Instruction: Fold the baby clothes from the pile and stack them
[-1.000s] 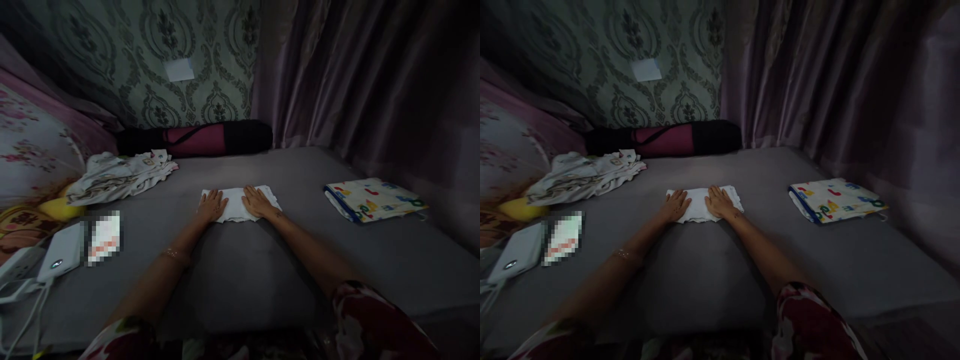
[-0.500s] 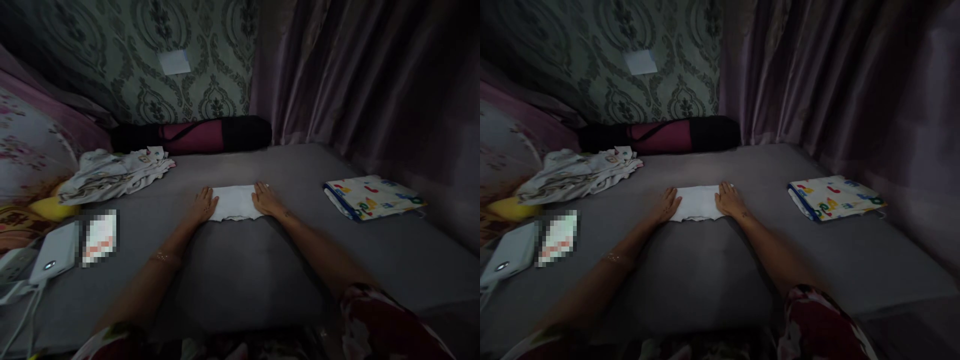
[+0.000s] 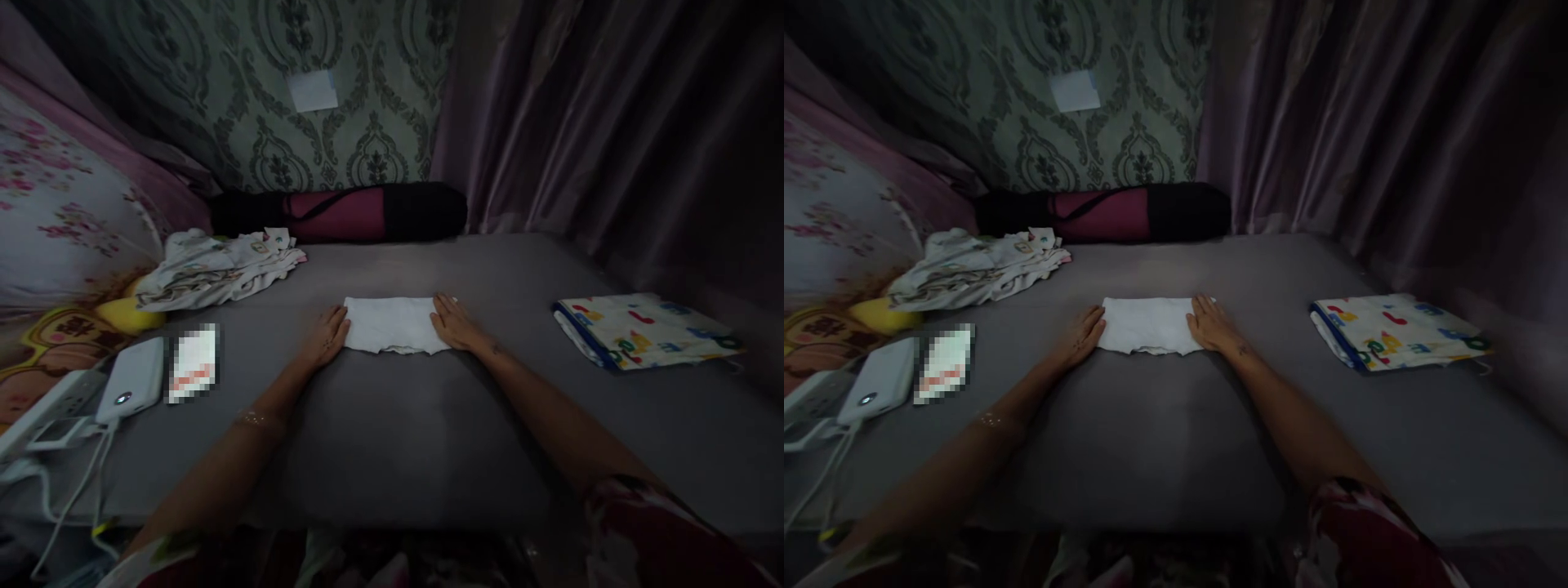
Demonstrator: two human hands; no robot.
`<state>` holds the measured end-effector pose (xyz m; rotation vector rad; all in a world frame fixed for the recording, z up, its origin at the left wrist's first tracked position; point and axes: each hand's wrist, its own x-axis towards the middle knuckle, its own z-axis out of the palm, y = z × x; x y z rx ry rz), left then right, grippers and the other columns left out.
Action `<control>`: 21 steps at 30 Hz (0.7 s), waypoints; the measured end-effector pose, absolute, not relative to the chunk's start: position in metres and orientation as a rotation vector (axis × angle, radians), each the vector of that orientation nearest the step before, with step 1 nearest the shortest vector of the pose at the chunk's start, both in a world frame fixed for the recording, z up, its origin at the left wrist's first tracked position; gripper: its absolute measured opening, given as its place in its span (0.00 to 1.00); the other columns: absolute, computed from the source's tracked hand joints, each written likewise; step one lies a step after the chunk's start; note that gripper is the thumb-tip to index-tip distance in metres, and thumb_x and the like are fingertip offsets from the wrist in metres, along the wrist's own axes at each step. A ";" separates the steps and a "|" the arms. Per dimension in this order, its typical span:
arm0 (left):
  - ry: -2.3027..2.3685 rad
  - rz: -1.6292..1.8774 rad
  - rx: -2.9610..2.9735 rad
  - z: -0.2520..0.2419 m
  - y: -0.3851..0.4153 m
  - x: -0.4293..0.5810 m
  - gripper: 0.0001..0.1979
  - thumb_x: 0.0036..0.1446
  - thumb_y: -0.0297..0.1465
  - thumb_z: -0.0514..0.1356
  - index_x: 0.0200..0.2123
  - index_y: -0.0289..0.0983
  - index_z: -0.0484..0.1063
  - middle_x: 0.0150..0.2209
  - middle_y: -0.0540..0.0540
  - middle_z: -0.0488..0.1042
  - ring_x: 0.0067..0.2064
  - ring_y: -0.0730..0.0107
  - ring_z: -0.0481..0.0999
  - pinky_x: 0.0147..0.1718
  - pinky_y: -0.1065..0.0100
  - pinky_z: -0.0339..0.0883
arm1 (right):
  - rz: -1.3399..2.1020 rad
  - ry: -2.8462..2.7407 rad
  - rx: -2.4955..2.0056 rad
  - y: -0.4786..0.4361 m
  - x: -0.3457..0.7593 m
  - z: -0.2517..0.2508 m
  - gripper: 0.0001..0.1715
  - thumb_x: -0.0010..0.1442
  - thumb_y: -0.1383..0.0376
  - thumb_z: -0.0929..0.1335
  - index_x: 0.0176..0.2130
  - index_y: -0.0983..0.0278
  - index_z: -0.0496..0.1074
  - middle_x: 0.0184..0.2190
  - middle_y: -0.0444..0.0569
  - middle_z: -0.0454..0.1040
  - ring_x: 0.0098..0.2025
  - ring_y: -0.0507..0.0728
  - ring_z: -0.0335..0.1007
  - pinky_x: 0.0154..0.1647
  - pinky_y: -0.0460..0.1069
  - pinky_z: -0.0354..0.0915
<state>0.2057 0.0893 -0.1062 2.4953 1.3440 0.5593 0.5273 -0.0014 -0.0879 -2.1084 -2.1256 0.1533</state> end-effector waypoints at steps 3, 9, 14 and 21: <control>1.334 0.618 2.452 -0.105 0.089 0.206 0.28 0.65 0.42 0.42 0.59 0.31 0.62 0.62 0.35 0.63 0.63 0.55 0.62 0.63 0.54 0.53 | 0.155 -2.121 -2.121 -0.002 0.528 -0.087 0.38 0.68 0.56 0.49 0.67 0.78 0.51 0.69 0.60 0.48 0.70 0.63 0.40 0.69 0.56 0.41; 1.256 0.716 2.416 -0.102 0.088 0.205 0.23 0.63 0.38 0.45 0.56 0.33 0.64 0.55 0.36 0.69 0.57 0.56 0.68 0.58 0.56 0.61 | 0.121 -2.077 -2.202 0.005 0.512 -0.077 0.35 0.67 0.59 0.50 0.65 0.77 0.54 0.68 0.61 0.51 0.69 0.64 0.45 0.68 0.59 0.44; 1.273 0.731 2.401 -0.101 0.087 0.204 0.22 0.63 0.36 0.45 0.55 0.33 0.64 0.53 0.35 0.70 0.55 0.56 0.69 0.56 0.55 0.63 | 0.038 -2.115 -2.007 0.018 0.468 -0.071 0.35 0.68 0.58 0.50 0.66 0.74 0.54 0.68 0.59 0.51 0.70 0.62 0.43 0.68 0.58 0.42; 1.251 0.760 2.410 -0.104 0.088 0.203 0.20 0.63 0.35 0.46 0.55 0.34 0.64 0.53 0.36 0.71 0.54 0.57 0.69 0.55 0.55 0.63 | 0.046 -2.121 -1.953 0.023 0.444 -0.084 0.33 0.69 0.58 0.52 0.65 0.73 0.57 0.67 0.58 0.54 0.69 0.61 0.46 0.68 0.58 0.42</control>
